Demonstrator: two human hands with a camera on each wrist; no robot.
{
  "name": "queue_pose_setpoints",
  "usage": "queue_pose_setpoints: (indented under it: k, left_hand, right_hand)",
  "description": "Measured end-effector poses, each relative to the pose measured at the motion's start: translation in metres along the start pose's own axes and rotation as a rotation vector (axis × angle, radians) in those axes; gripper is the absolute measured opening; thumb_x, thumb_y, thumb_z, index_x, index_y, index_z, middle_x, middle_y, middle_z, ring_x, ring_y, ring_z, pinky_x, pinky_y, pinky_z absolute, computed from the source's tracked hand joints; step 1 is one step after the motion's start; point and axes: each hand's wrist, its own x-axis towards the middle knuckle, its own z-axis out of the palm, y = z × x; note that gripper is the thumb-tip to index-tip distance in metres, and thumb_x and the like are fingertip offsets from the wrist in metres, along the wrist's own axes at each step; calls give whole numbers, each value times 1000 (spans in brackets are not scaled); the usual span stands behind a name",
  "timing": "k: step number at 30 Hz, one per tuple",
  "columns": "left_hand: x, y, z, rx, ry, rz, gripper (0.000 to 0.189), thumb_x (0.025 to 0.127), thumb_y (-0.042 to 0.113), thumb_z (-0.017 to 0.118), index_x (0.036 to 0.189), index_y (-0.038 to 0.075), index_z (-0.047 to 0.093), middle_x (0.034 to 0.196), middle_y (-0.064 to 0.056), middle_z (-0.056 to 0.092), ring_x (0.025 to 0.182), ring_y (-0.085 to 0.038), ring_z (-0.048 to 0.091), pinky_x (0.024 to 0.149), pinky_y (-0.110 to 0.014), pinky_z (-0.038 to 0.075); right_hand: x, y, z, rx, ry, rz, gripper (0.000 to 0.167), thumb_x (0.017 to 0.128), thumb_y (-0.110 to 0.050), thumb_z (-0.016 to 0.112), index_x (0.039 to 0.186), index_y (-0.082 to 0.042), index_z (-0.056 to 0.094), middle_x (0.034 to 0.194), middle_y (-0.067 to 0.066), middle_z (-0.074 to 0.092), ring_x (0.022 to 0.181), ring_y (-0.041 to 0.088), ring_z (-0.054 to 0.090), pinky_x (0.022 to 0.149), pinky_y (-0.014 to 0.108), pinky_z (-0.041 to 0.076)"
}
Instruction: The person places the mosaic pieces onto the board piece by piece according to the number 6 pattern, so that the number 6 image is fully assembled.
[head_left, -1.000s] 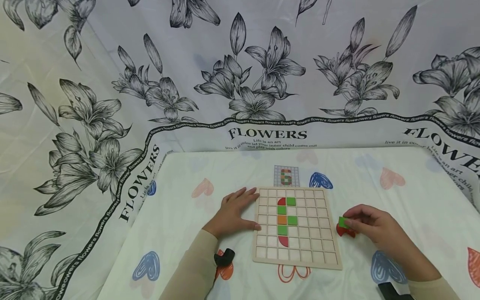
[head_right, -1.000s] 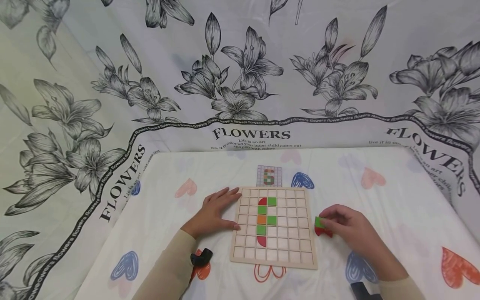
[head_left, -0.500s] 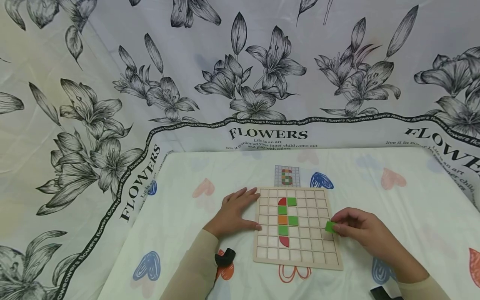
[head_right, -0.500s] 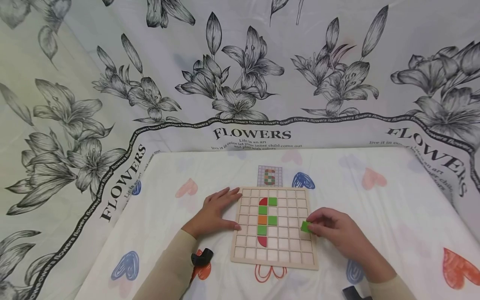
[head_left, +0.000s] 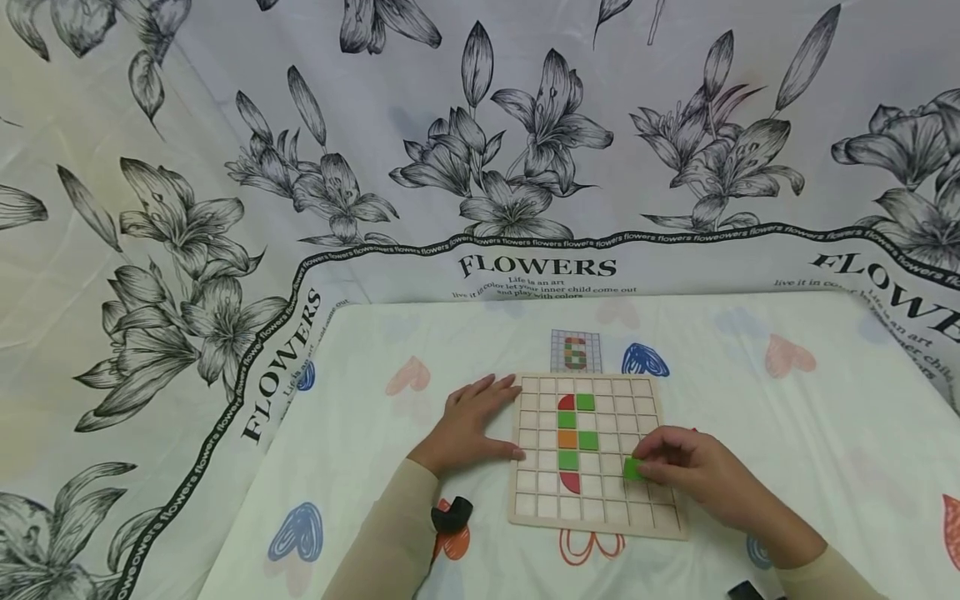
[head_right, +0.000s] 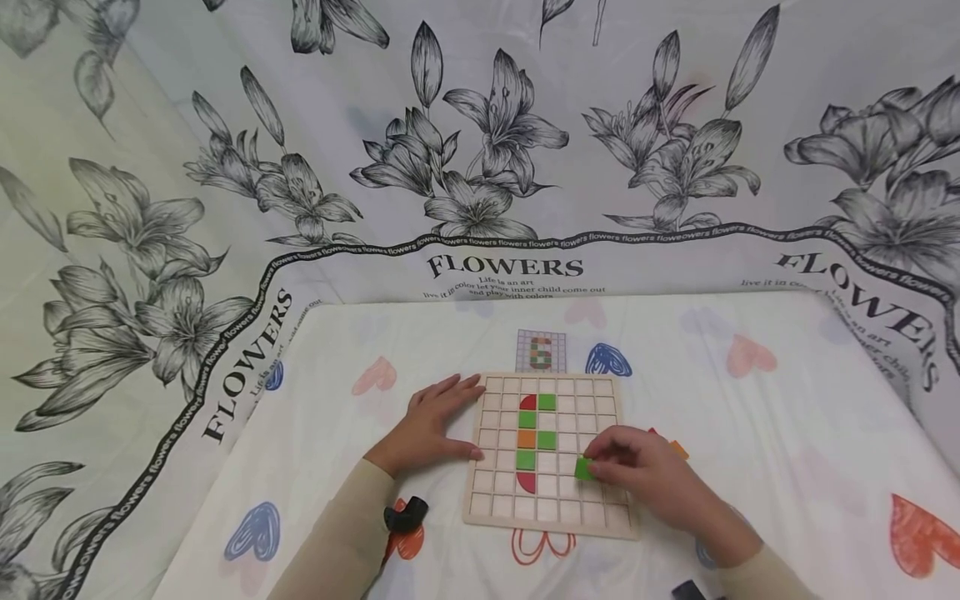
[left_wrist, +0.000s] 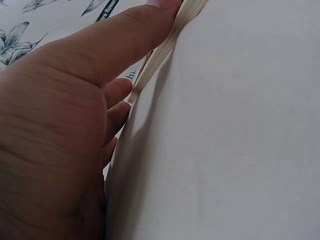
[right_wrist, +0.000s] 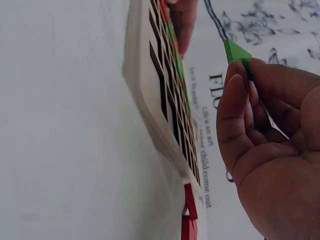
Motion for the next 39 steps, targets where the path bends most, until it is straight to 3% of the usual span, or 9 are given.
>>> queue_pose_setpoints:
  k: [7, 15, 29, 39]
  left_hand:
    - [0, 0, 1, -2, -11, -23, 106, 81, 82, 78, 170, 38, 40, 175, 26, 20, 164, -12, 6, 126, -56, 12]
    - [0, 1, -1, -10, -2, -22, 106, 82, 81, 78, 170, 36, 41, 175, 25, 21, 164, -12, 7, 127, -56, 12]
    - [1, 1, -1, -7, 1, -10, 106, 82, 80, 78, 170, 35, 41, 175, 25, 21, 164, -10, 7, 126, -55, 12]
    - [2, 0, 0, 1, -1, -14, 107, 81, 82, 78, 170, 38, 40, 175, 26, 19, 164, -10, 6, 126, -56, 13]
  right_hand:
    - [10, -1, 13, -26, -38, -5, 9, 101, -9, 79, 109, -8, 74, 101, 2, 72, 85, 18, 67, 75, 26, 57]
    - [21, -3, 25, -102, -25, 95, 8, 100, -18, 82, 104, -15, 76, 100, 2, 71, 89, 21, 67, 79, 27, 58]
    - [28, -5, 44, -205, -58, 119, 4, 100, -14, 80, 101, -16, 76, 93, -5, 68, 86, 18, 64, 77, 28, 55]
    - [28, -5, 48, -238, -33, 119, 8, 101, -25, 82, 102, -21, 76, 94, -7, 67, 87, 17, 64, 78, 28, 56]
